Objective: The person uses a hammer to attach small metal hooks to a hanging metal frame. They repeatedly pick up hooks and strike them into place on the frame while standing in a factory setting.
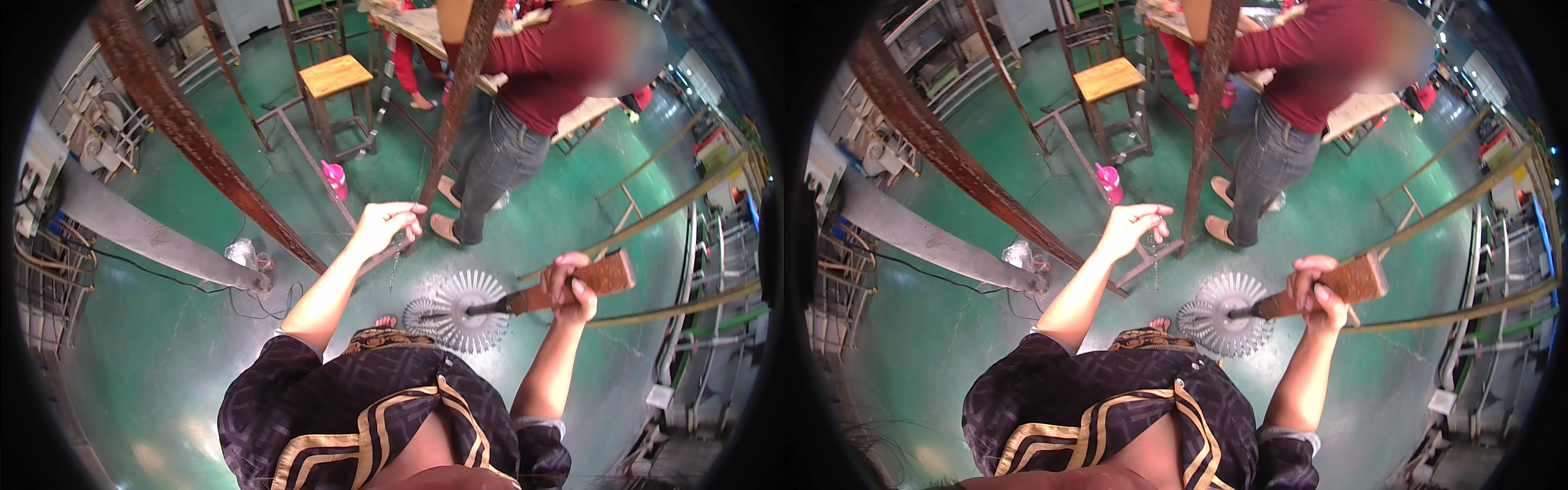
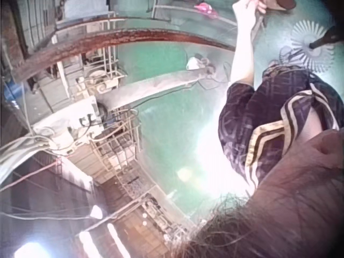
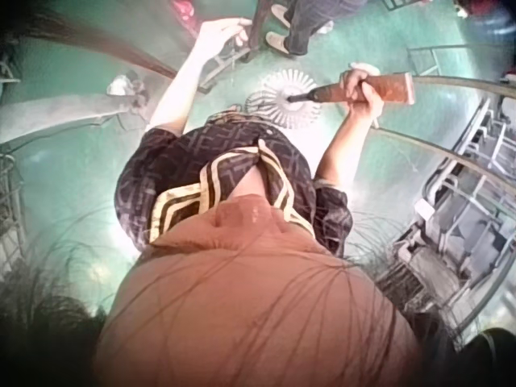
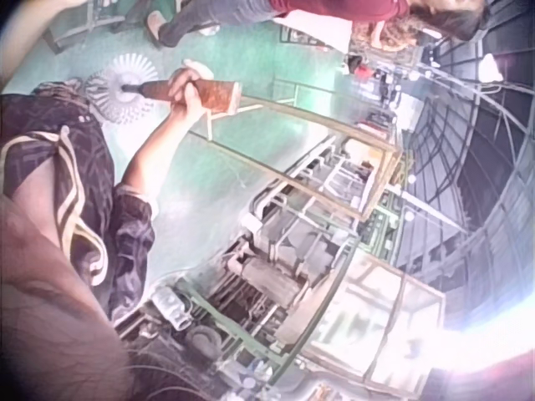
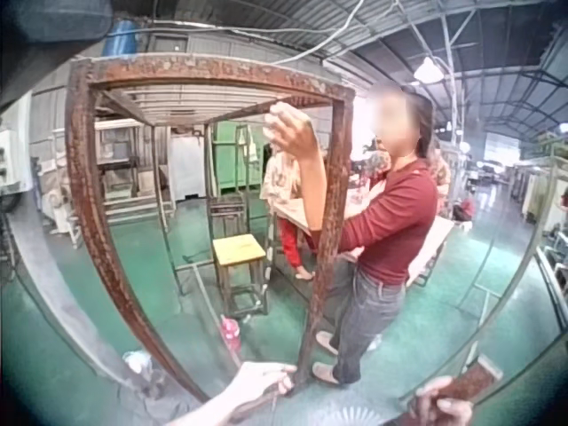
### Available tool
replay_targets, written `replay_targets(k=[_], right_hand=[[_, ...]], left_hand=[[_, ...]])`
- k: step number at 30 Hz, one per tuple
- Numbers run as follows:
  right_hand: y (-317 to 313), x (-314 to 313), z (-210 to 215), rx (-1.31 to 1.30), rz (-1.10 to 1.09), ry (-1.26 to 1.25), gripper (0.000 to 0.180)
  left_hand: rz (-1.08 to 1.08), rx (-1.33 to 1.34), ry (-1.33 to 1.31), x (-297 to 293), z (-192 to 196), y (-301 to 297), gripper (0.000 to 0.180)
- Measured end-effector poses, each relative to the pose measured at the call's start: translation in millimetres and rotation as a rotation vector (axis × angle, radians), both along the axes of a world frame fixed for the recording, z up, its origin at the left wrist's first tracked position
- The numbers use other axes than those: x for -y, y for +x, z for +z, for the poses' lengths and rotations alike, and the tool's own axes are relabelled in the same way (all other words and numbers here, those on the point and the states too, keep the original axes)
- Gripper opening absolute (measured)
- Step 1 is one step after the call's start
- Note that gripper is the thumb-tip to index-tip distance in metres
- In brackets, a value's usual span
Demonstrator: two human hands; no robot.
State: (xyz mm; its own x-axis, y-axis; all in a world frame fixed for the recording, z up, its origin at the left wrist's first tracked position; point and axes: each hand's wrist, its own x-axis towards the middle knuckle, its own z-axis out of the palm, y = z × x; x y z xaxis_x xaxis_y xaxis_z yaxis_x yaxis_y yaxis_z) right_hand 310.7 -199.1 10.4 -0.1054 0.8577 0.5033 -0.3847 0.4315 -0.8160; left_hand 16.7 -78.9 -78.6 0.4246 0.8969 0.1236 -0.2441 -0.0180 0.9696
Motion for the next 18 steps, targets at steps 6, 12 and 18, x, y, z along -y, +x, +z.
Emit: replay_targets(k=[6,12,18], right_hand=[[-3.9,-0.3,5.2,-0.03,-0.005,-0.016,0.041],[-6.5,-2.9,6.5,-0.058,-0.01,-0.016,0.042],[-2.8,-2.5,6.8,-0.059,0.03,-0.027,0.042]], left_hand=[[-0.233,-0.187,-0.041,33.2,-90.9,19.8,0.023],[-0.36,-0.236,-0.017,50.6,-160.7,24.0,0.022],[-0.523,-0.379,-0.003,54.4,-193.0,26.0,0.022]])
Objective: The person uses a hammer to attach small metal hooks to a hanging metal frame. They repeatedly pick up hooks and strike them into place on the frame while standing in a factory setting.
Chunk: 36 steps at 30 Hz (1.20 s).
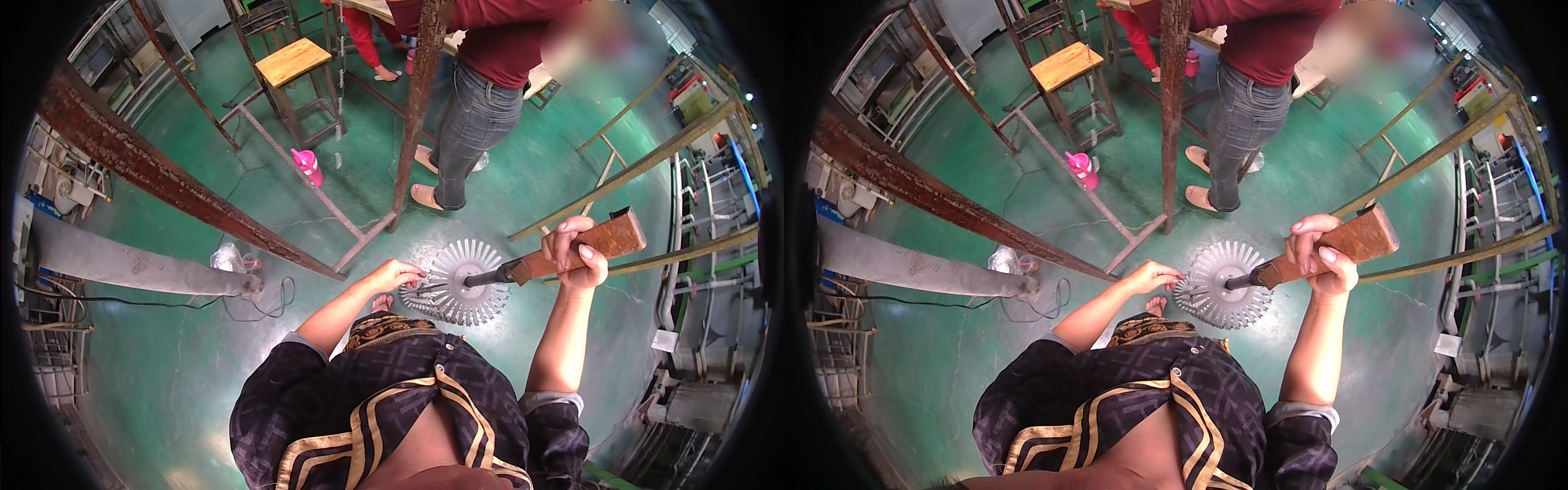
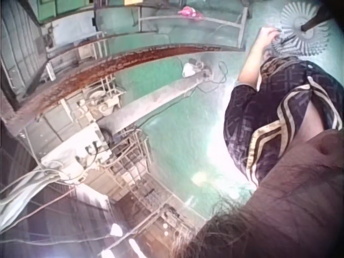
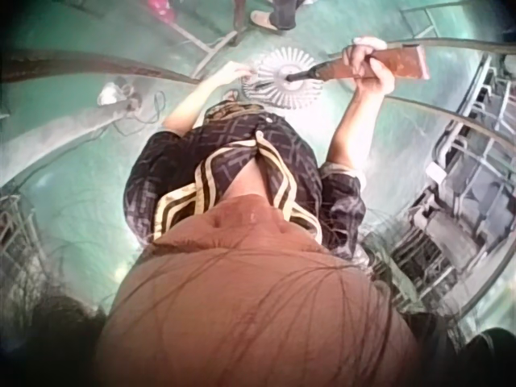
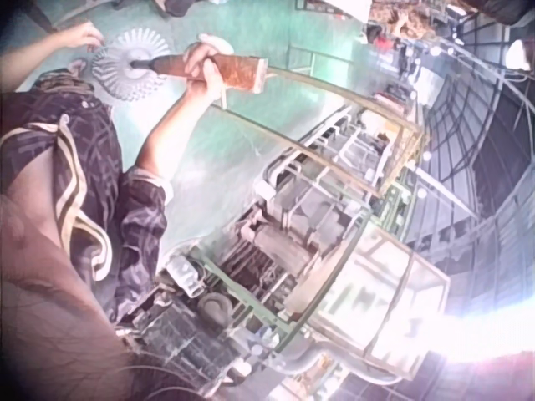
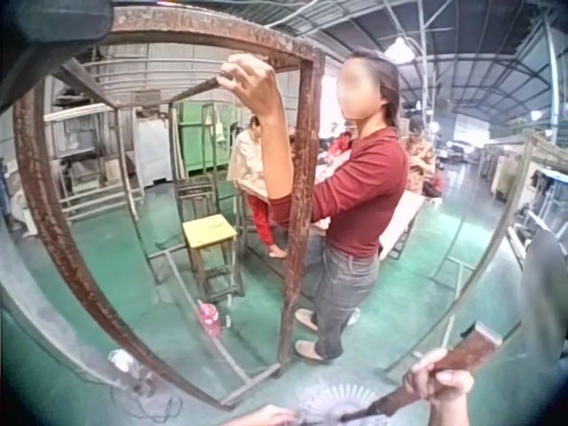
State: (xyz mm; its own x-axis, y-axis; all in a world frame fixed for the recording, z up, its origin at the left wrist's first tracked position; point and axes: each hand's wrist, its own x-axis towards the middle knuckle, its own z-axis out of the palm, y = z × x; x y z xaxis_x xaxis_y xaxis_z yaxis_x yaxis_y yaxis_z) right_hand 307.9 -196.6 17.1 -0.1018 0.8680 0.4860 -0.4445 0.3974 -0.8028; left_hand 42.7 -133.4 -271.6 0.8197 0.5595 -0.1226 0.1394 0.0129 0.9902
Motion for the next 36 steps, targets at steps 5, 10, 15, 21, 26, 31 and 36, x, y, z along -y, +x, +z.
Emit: replay_targets(k=[5,10,15,21,26,31,36], right_hand=[[2.3,-1.0,0.3,0.042,0.041,0.005,0.041],[4.2,-3.1,0.9,0.05,0.086,0.004,0.041],[2.2,-4.0,-0.5,-0.007,0.107,0.013,0.043],[2.8,-4.9,-0.8,-0.013,0.114,0.009,0.043],[3.0,-4.2,-1.3,-0.021,0.113,0.008,0.044],[4.0,-2.7,-0.1,-0.029,0.094,-0.001,0.043],[3.2,-3.4,3.0,-0.027,0.103,-0.011,0.044]], left_hand=[[-0.065,-0.039,-0.007,3.2,2.2,2.2,0.02],[-0.095,-0.097,0.003,4.5,7.9,5.7,0.02],[-0.103,-0.036,0.018,5.6,-5.1,6.5,0.022],[-0.048,-0.127,0.026,12.2,18.1,8.8,0.02],[-0.003,-0.054,0.177,17.9,-18.1,15.8,0.024],[0.003,-0.166,0.073,18.6,14.3,17.8,0.025],[0.056,-0.125,0.21,4.5,15.1,8.8,0.025]])
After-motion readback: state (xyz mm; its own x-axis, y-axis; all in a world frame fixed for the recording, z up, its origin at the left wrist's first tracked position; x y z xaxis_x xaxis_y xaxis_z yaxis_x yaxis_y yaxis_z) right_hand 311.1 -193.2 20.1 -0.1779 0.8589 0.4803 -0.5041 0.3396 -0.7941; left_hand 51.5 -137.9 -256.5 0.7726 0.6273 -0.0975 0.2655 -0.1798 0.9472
